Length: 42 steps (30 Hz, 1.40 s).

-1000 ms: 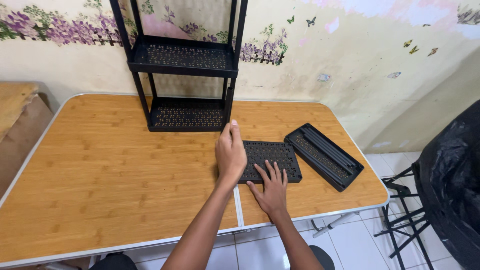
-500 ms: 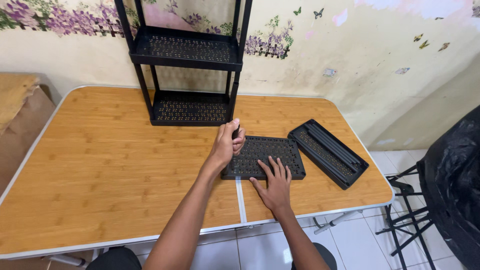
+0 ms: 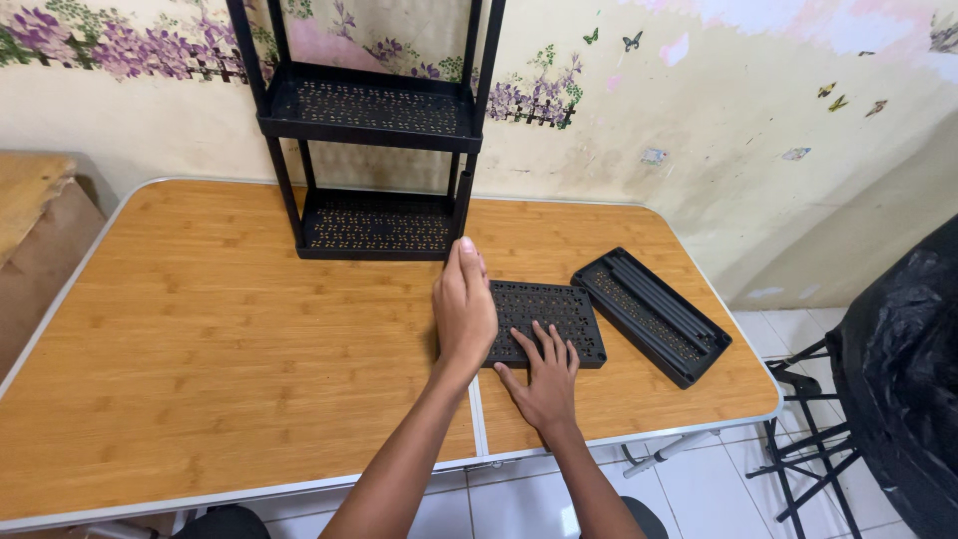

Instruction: The person assembles a black metal storage shelf by inserting vertical support poles into a perforated shelf panel and then placing the assembled unit onto a larger shelf frame. The person handles the shelf panel and support poles by hand.

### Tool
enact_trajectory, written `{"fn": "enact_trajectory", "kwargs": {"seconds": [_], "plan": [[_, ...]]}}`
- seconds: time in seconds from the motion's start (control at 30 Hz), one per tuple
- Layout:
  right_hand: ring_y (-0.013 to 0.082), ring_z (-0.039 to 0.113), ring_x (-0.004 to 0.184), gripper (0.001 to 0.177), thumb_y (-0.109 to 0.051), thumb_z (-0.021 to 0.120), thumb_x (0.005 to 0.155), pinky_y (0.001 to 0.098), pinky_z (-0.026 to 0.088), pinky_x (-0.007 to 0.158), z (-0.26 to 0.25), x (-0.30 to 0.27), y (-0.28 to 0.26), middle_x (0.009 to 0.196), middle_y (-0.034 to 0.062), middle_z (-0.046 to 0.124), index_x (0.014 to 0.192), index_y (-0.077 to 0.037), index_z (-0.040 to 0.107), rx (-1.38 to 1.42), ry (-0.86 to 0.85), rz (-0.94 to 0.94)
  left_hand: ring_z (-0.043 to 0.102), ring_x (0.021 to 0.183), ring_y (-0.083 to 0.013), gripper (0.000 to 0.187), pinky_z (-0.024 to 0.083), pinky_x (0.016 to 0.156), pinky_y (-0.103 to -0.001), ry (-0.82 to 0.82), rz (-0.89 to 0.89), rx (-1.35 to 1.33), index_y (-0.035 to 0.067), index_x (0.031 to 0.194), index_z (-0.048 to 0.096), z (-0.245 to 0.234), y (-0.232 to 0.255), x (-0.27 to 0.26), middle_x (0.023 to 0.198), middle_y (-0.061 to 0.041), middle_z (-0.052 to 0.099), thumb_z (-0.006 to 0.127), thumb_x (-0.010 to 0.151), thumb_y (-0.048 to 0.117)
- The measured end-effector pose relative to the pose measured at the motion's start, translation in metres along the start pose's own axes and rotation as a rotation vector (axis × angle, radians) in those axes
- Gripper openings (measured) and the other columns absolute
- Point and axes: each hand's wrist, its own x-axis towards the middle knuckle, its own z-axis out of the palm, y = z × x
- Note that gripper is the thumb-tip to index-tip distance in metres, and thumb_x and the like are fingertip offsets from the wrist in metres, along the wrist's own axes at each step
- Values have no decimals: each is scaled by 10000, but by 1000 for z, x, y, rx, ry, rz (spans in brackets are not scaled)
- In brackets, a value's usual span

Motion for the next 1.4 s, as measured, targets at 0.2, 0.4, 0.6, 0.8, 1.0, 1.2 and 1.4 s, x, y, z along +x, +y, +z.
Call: {"fn": "enact_trajectory", "kwargs": {"seconds": [0.2,0.4,0.6,0.8,1.0,1.2,1.4], "plan": [[332,295,1478,654,-576,697,846,551,124,1206,0,-1,3,1529,129,448,1394,-234,594,12,8,0,331,472,-107,593,266,466,-357,94,207,-67,41,627,439,9,-31,2,496,-19,356,374,1102,389],[321,286,1487,649,-575,698,843,549,114,1210,-1,-1,1,1534,116,445,1387,-236,598,21,4,9,322,435,-93,588,273,432,-302,-469,-17,-310,89,587,388,-8,-51,32,486,26,343,341,1075,414],[329,277,1486,636,-572,699,855,558,101,1204,-1,0,0,1535,127,436,1384,-233,601,19,-4,2,270,448,-99,573,236,439,-301,-555,-121,-477,98,623,372,-22,-41,37,517,24,310,354,1113,394],[335,293,1483,646,-571,687,847,549,122,1211,2,-3,3,1535,124,454,1388,-228,599,28,18,10,536,605,-236,383,393,569,-439,158,429,322,17,906,516,-4,-6,4,743,-94,551,350,1115,291],[347,303,1467,631,-567,697,856,562,125,1196,2,1,1,1519,139,453,1381,-227,607,2,29,-16,446,453,-190,414,345,477,-404,45,180,79,24,815,489,-1,5,-4,541,-88,452,335,1113,267],[360,304,1465,631,-558,708,850,566,127,1192,0,-1,1,1517,138,464,1375,-222,612,26,39,-15,384,431,-124,421,294,437,-359,49,261,45,39,755,462,4,-17,6,504,-49,385,350,1112,233],[353,313,1465,638,-562,707,841,564,134,1198,0,-2,1,1516,130,466,1373,-222,612,25,34,-1,396,495,-87,515,329,481,-288,-8,449,-92,72,675,481,5,-37,15,541,7,418,353,1131,273]]}}
